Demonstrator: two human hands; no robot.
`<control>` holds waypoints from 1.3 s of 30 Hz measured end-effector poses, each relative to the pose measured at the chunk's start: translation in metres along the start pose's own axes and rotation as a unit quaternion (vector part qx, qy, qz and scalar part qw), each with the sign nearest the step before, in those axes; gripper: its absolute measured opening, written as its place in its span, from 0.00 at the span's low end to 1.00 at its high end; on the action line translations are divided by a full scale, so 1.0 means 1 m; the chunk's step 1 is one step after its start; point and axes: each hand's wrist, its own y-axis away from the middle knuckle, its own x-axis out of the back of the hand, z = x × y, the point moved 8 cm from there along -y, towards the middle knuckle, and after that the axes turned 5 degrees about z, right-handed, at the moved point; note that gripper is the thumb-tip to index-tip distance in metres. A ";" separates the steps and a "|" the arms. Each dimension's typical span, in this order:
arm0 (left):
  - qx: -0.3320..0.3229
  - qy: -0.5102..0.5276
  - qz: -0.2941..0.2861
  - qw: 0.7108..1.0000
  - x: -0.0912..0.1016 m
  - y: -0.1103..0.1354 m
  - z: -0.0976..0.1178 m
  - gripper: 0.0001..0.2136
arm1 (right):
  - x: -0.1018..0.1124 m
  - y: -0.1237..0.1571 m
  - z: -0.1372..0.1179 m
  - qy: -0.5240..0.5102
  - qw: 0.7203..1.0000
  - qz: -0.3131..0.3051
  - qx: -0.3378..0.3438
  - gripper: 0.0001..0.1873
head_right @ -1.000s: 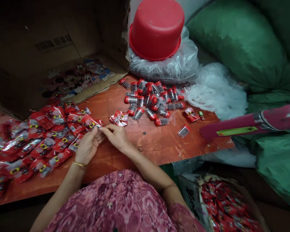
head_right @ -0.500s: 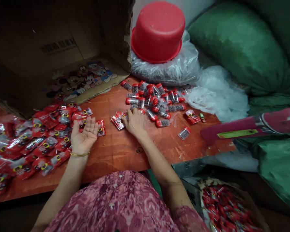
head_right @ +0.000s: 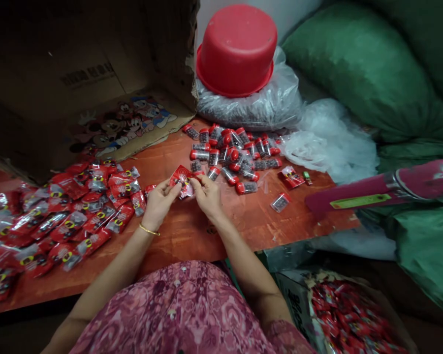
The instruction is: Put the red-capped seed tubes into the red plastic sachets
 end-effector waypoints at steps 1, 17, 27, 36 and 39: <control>-0.011 -0.005 -0.011 1.000 -0.004 0.000 0.002 0.13 | -0.001 0.003 -0.001 -0.019 1.000 -0.003 -0.011 0.15; -0.177 -0.313 0.020 0.933 -0.012 -0.010 0.031 0.16 | 0.017 0.001 0.019 -0.007 0.994 0.097 -0.058 0.19; 0.041 -0.024 -0.023 0.999 -0.013 0.006 0.003 0.15 | 0.005 0.014 -0.008 -0.007 0.996 0.084 -0.011 0.18; 0.189 0.141 0.033 0.971 -0.015 0.005 -0.012 0.14 | 0.019 -0.006 0.012 0.222 0.971 0.051 -0.067 0.27; 0.202 0.170 0.026 0.964 -0.015 0.003 -0.010 0.13 | 0.036 -0.023 0.028 0.388 0.910 0.057 -0.134 0.24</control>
